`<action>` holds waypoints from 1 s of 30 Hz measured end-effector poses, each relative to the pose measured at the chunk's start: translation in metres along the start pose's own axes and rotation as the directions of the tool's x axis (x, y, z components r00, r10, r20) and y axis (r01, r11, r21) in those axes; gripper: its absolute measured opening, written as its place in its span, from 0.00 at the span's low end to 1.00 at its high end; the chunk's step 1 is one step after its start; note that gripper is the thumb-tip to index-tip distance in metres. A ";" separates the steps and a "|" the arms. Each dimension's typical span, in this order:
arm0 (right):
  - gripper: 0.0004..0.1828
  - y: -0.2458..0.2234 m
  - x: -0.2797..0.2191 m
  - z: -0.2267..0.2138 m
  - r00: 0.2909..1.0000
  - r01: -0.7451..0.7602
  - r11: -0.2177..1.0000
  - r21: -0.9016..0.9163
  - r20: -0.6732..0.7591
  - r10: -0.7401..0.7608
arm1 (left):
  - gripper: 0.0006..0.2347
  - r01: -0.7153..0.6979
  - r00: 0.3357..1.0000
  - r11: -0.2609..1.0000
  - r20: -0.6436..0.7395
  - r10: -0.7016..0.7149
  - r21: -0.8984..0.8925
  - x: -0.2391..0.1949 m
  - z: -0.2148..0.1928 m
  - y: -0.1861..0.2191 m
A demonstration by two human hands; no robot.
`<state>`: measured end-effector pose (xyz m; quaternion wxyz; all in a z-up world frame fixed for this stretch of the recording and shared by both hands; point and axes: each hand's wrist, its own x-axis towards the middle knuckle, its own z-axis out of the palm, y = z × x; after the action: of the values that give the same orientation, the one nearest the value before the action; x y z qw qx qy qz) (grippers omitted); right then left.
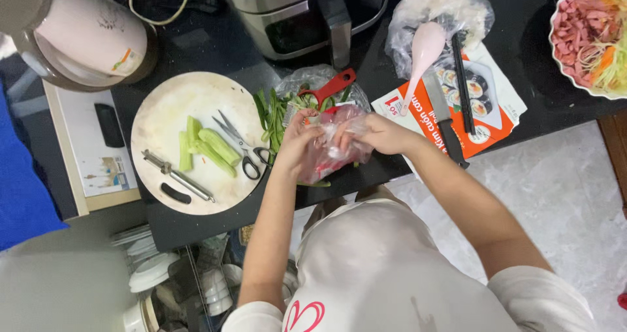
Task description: The person prepares sushi rolls by cutting seaweed with scissors, arranging sliced vegetables and ham on a plate, and organizing ingredients on the counter. They also retrieve a condiment bottle from the refrigerator and wash their hands.
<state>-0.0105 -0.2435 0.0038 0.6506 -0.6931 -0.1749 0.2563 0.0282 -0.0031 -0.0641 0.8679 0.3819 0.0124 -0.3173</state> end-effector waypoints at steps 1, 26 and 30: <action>0.16 -0.008 -0.002 0.002 0.994 -0.108 0.986 -0.130 -0.027 0.106 | 0.21 0.012 1.000 1.000 0.006 -0.012 -0.013 -0.001 0.001 -0.001; 0.12 0.034 -0.038 0.040 0.759 0.141 0.757 -0.638 -0.422 -0.496 | 0.05 0.026 0.575 -0.038 0.016 0.818 0.999 -0.024 0.003 0.035; 0.12 0.062 -0.070 0.035 0.759 -0.081 0.888 -0.453 -0.606 -0.240 | 0.03 0.128 0.520 0.034 -0.096 0.849 0.991 -0.036 -0.019 0.045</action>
<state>-0.0927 -0.2614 -0.0494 0.5012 -0.8617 -0.0246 -0.0753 0.0288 0.0519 -0.0379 0.3747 0.9030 0.0319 0.2076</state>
